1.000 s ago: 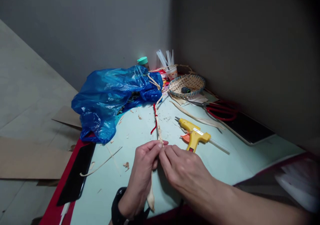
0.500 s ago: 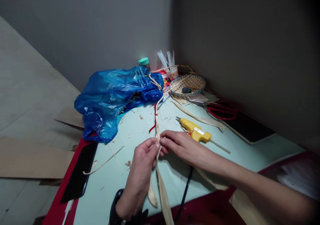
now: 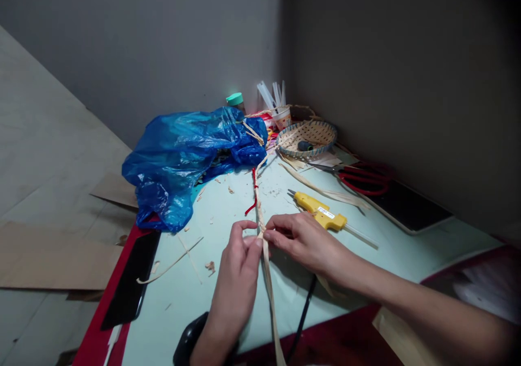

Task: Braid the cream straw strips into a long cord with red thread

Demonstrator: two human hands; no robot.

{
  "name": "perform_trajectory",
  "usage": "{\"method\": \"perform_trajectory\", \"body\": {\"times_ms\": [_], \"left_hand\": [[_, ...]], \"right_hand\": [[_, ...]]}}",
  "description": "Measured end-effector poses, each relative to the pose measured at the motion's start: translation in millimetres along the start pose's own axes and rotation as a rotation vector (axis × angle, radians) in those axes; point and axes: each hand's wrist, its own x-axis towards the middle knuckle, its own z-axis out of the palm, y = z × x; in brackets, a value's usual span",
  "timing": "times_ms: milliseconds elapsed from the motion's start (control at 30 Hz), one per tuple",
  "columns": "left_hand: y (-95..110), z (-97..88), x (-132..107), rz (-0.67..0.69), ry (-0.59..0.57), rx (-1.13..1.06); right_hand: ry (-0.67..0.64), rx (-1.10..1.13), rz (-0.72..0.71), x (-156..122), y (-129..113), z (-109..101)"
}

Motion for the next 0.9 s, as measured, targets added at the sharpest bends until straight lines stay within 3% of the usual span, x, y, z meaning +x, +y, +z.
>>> {"method": "perform_trajectory", "body": {"times_ms": [100, 233, 367, 433, 533, 633, 733, 800, 900], "left_hand": [[4.4, -2.7, -6.1, 0.086, 0.081, 0.324], [4.4, -0.7, -19.2, 0.287, 0.228, 0.561], [-3.3, 15.0, -31.7, 0.604, 0.267, 0.826], [-10.1, 28.7, -34.0, 0.682, 0.299, 0.945], [-21.3, 49.5, -33.2, 0.698, 0.433, 1.070], [-25.5, 55.6, -31.3, 0.717, 0.475, 1.119], [-16.2, 39.1, -28.9, 0.672, 0.360, 0.990], [-5.5, 21.8, -24.1, 0.596, 0.202, 0.799], [6.3, 2.9, -10.5, 0.249, 0.194, 0.371]], "right_hand": [[0.052, -0.081, 0.014, -2.8, 0.1, 1.1], [0.119, -0.132, -0.022, -5.4, 0.3, 4.6], [0.132, -0.112, -0.035, -5.9, -0.1, 5.2], [0.107, -0.068, -0.039, -4.9, 0.8, 3.7], [0.006, 0.088, -0.019, -2.7, 4.5, 0.5], [-0.067, 0.207, 0.006, -1.5, 7.8, -2.2], [-0.056, 0.225, 0.000, -1.7, 7.9, -4.9], [-0.032, 0.194, -0.016, -2.0, 6.7, -6.7], [-0.013, 0.124, -0.044, -2.4, 4.7, -8.8]]}}
